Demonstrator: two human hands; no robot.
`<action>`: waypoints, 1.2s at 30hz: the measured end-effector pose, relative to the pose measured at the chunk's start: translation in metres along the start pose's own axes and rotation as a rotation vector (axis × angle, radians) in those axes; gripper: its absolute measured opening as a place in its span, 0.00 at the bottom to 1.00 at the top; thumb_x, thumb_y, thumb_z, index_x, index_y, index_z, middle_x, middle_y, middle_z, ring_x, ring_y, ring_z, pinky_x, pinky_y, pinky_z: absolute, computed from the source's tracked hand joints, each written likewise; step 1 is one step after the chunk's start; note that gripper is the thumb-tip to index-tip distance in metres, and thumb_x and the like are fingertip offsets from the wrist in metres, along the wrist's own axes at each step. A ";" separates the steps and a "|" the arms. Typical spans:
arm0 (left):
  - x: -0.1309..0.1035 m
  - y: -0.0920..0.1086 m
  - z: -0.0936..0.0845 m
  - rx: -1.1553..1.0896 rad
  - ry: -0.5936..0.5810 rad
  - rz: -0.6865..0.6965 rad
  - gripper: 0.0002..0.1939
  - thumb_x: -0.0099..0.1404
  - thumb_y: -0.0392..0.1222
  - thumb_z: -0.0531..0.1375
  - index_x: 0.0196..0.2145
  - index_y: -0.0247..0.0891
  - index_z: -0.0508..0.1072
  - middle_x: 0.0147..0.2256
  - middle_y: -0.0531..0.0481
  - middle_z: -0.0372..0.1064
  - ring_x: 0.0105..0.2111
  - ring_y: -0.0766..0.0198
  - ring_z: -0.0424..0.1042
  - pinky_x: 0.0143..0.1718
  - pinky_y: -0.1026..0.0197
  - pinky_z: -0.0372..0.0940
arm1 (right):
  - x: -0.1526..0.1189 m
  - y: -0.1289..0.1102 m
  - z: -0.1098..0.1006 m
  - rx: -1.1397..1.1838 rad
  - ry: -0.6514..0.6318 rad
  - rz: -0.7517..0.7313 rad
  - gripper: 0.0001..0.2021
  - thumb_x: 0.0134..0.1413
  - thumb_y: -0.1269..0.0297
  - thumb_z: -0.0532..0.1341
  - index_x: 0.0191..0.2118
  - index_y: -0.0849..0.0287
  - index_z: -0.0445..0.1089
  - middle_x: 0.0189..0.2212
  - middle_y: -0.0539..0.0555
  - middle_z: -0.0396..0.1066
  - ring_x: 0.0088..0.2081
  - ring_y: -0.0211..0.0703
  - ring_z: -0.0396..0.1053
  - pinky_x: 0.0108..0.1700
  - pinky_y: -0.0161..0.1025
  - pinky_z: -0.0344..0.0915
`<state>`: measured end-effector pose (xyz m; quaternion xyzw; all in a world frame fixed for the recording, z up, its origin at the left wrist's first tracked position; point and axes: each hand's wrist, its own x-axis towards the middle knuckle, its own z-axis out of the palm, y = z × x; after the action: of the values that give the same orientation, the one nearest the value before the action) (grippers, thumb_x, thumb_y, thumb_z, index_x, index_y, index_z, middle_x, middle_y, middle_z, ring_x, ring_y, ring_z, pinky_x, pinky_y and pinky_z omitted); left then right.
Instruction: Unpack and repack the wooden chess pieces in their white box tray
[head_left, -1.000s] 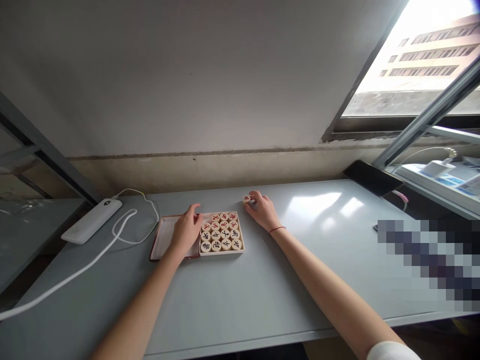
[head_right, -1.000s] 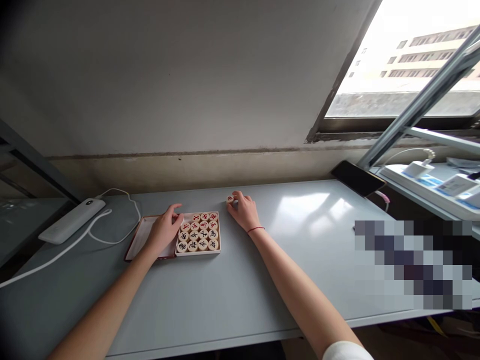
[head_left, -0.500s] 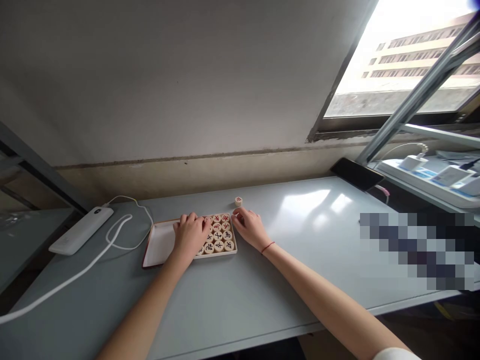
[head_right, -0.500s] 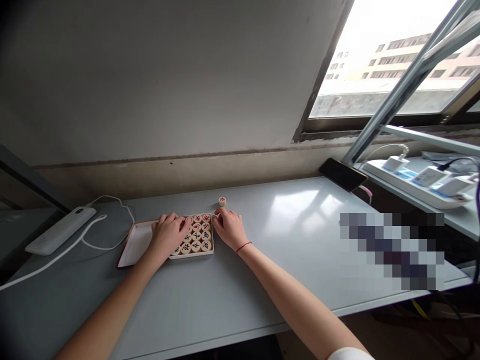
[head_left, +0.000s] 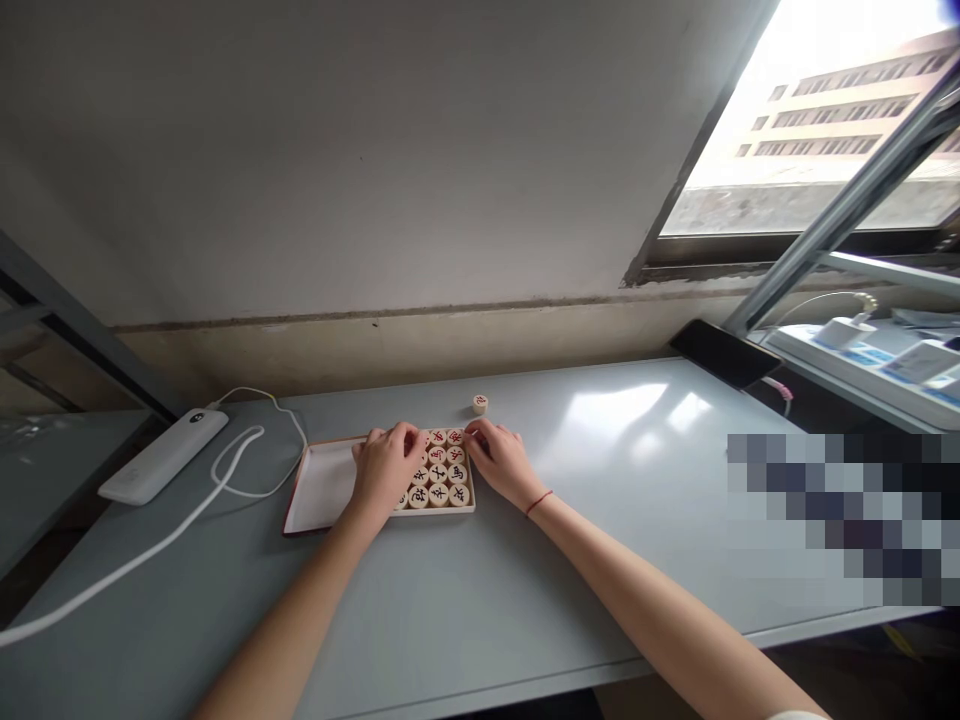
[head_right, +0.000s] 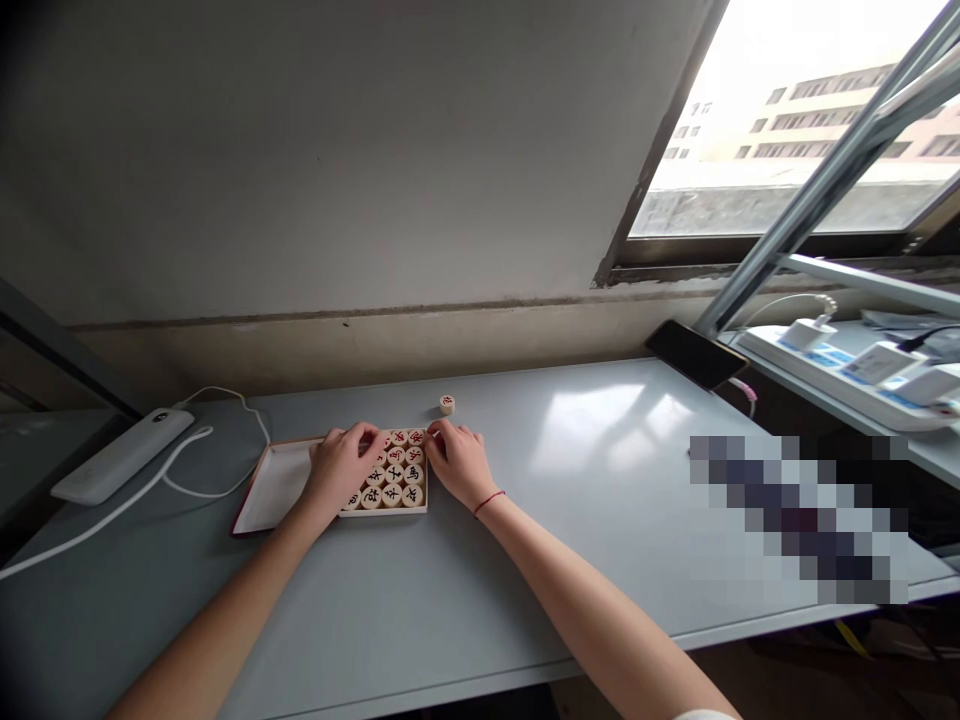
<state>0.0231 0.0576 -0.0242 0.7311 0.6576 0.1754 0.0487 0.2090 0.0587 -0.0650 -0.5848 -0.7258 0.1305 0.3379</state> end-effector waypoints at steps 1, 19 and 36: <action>-0.001 0.000 -0.002 -0.015 0.032 0.013 0.11 0.66 0.47 0.54 0.35 0.42 0.74 0.34 0.47 0.76 0.41 0.52 0.68 0.43 0.53 0.57 | 0.000 -0.001 -0.001 0.011 0.040 -0.026 0.09 0.60 0.63 0.50 0.37 0.55 0.67 0.30 0.52 0.73 0.33 0.45 0.68 0.35 0.40 0.59; -0.022 0.014 -0.016 -0.630 0.042 0.051 0.13 0.64 0.52 0.55 0.37 0.41 0.70 0.31 0.51 0.73 0.30 0.64 0.71 0.34 0.63 0.66 | 0.003 -0.004 -0.029 0.014 0.267 -0.299 0.08 0.57 0.68 0.54 0.42 0.55 0.66 0.36 0.55 0.74 0.38 0.45 0.71 0.41 0.42 0.68; -0.023 0.014 -0.015 -0.808 -0.063 0.096 0.10 0.63 0.49 0.57 0.37 0.41 0.69 0.31 0.52 0.72 0.31 0.63 0.73 0.33 0.63 0.68 | -0.011 -0.033 -0.021 0.077 0.109 -0.590 0.16 0.59 0.65 0.56 0.53 0.55 0.61 0.46 0.59 0.68 0.45 0.46 0.68 0.44 0.42 0.69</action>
<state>0.0297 0.0312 -0.0098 0.6879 0.4991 0.3992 0.3440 0.1985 0.0350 -0.0335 -0.3416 -0.8397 0.0226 0.4216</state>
